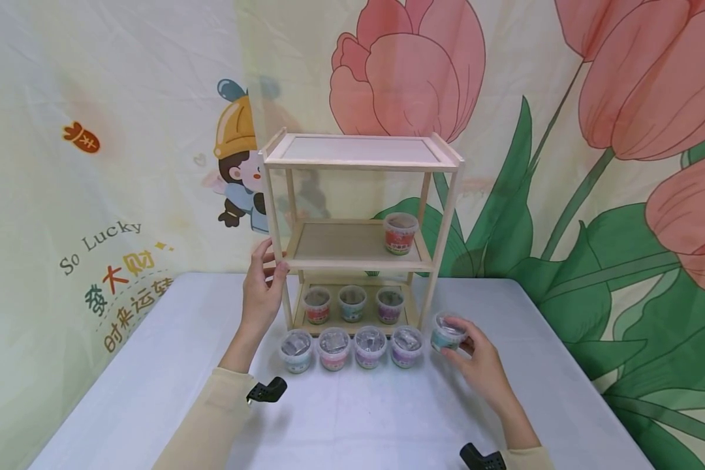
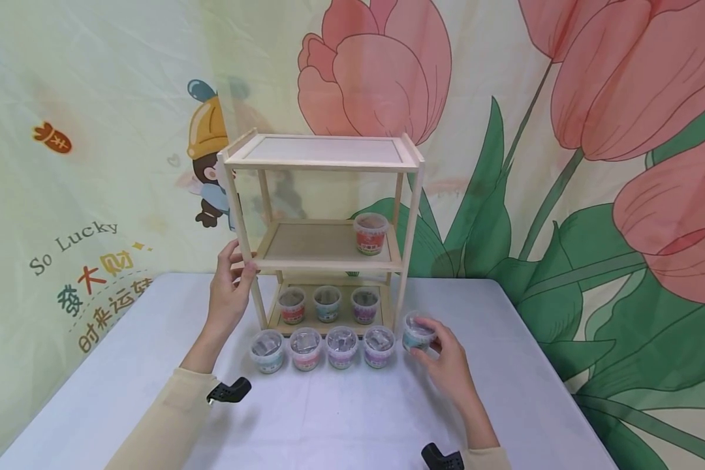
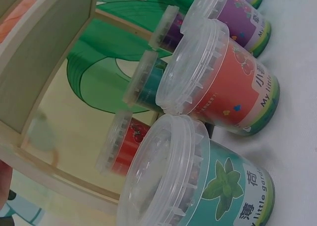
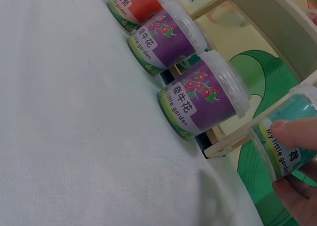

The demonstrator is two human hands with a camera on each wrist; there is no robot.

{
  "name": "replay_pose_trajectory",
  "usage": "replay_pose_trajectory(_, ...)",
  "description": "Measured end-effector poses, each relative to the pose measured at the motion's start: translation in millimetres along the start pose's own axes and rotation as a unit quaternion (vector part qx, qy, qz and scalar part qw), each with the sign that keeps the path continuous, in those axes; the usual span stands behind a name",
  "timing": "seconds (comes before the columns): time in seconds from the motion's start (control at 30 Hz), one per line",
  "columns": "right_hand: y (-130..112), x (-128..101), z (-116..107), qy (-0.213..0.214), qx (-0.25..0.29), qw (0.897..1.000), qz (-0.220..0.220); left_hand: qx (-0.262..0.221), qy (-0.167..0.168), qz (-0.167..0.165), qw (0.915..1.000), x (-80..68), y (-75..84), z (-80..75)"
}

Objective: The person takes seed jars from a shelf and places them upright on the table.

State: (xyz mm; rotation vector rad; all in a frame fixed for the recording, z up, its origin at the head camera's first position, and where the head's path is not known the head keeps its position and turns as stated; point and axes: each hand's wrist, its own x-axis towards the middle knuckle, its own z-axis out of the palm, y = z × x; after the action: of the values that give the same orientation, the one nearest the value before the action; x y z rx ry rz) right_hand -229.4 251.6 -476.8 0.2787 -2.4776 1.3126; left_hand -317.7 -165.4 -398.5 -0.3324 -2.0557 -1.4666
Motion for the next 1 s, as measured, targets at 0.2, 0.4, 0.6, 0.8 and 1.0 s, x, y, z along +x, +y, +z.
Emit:
replay_pose_trajectory(0.2, 4, -3, 2, 0.001, 0.011, 1.0, -0.003, -0.012, -0.007, 0.0, 0.9999, -5.7, 27.3, -4.5)
replay_pose_trajectory(0.4, 7, -4, 5, 0.002, 0.004, 1.0, 0.005, -0.015, -0.006, 0.001, 0.9999, -7.3, 32.0, -6.0)
replay_pose_trajectory(0.6, 8, -5, 9, 0.001, 0.013, 1.0, 0.008, -0.01, -0.005, -0.005, 0.9999, -7.4, 28.7, -6.2)
replay_pose_trajectory(0.8, 11, -6, 12, -0.001, 0.023, 1.0, 0.021, -0.008, -0.006, -0.007, 0.9999, -7.6, 29.7, -6.3)
replay_pose_trajectory(1.0, 14, -8, 15, -0.002, 0.012, 0.999, 0.032, -0.006, -0.007, -0.006, 0.9999, -6.7, 29.4, -5.7)
